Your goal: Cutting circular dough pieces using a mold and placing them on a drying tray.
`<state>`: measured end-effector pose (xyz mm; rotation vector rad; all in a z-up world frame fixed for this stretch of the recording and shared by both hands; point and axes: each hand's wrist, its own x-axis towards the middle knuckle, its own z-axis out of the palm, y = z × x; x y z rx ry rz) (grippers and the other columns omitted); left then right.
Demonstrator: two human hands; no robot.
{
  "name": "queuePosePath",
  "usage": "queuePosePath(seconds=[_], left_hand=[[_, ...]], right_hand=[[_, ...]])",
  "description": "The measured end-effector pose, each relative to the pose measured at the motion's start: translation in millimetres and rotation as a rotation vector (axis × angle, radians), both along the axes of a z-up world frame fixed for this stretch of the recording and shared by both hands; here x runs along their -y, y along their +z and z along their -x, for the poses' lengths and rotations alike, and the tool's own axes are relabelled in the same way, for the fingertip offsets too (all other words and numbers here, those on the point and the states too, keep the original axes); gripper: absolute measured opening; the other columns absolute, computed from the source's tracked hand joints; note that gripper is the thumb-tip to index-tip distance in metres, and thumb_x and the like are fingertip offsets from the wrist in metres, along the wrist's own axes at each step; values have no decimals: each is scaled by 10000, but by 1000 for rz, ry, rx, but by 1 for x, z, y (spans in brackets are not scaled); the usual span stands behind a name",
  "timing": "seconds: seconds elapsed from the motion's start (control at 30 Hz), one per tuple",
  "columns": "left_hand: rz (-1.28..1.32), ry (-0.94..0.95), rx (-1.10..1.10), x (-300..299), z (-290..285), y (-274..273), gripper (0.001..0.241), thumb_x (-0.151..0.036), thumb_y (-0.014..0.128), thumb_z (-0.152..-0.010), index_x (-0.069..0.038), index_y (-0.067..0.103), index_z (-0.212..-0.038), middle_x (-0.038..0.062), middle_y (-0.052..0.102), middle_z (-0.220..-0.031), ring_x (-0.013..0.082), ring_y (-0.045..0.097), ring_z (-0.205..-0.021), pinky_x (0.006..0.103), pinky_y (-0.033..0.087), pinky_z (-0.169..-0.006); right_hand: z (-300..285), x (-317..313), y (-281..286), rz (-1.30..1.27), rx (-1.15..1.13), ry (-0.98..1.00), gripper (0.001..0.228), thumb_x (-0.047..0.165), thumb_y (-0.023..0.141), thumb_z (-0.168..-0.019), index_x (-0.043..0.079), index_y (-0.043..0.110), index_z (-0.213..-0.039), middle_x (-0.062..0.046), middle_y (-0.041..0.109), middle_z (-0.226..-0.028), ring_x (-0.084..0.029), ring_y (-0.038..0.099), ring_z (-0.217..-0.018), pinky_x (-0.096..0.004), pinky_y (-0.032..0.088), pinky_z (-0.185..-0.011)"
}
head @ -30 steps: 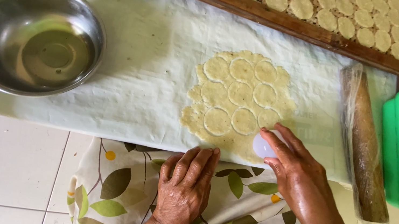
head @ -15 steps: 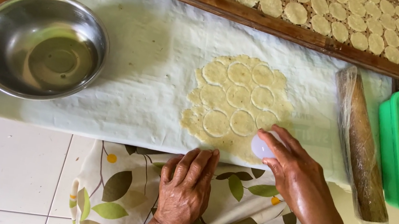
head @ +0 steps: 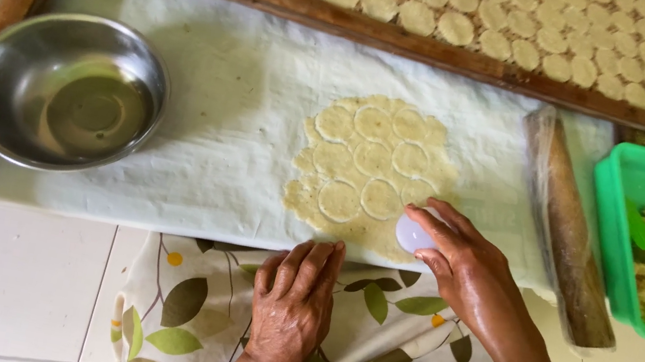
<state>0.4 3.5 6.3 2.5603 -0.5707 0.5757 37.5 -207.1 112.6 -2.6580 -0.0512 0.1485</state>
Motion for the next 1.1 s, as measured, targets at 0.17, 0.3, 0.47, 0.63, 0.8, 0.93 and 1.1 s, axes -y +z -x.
queuePosePath(seconds=[0.17, 0.3, 0.47, 0.63, 0.8, 0.93, 1.1], left_hand=[[-9, -9, -5, 0, 0, -4, 587, -153, 666, -828, -72, 610, -1406, 65, 543, -1363, 219, 541, -1262, 427, 390, -1037], [-8, -4, -15, 0, 4, -4, 595, -151, 665, -835, -72, 600, -1421, 67, 542, -1364, 221, 539, -1266, 425, 392, -1034], [-20, -2, -1, 0, 4, -7, 595, -136, 665, -836, -67, 601, -1423, 66, 530, -1379, 220, 532, -1288, 431, 388, -1055], [-28, -2, -7, 0, 4, -5, 598, -141, 671, -841, -71, 598, -1431, 62, 533, -1385, 217, 537, -1286, 433, 381, -1069], [-6, -17, -23, -1, 5, -6, 586, -143, 664, -849, -70, 598, -1427, 65, 530, -1407, 220, 521, -1308, 437, 377, -1067], [1, -1, -33, -1, 6, -8, 578, -157, 668, -858, -88, 605, -1428, 42, 517, -1421, 200, 511, -1320, 431, 374, -1066], [10, -5, -40, -2, 6, -6, 583, -176, 666, -863, -84, 597, -1435, 49, 530, -1423, 203, 517, -1316, 433, 373, -1077]], right_hand=[[-4, 63, 3, -184, 157, -28, 586, 22, 710, -837, 157, 587, -1393, -203, 625, -1420, -330, 709, -1065, -334, 662, -777], [9, 54, 43, -7, 188, -181, 605, 33, 696, -868, 26, 550, -1455, -212, 668, -1294, -297, 714, -916, -370, 588, -736], [10, 43, 20, 46, 215, -48, 607, 54, 695, -848, 82, 546, -1436, -171, 547, -1530, -329, 612, -1259, -421, 560, -964], [4, 13, 0, 120, 188, 95, 555, 74, 682, -866, 210, 575, -1394, -148, 545, -1522, -297, 557, -1322, -377, 549, -1037], [8, -25, 2, 30, 71, 113, 602, 93, 722, -831, 171, 578, -1411, -121, 552, -1518, -314, 653, -1238, -424, 564, -928], [8, -34, -5, 35, 75, 126, 664, -11, 728, -783, 189, 581, -1399, -63, 565, -1502, -242, 684, -1184, -368, 589, -847], [4, -37, -9, 73, 58, 130, 652, 29, 721, -812, 198, 572, -1424, -114, 538, -1519, -266, 690, -1165, -383, 596, -849]])
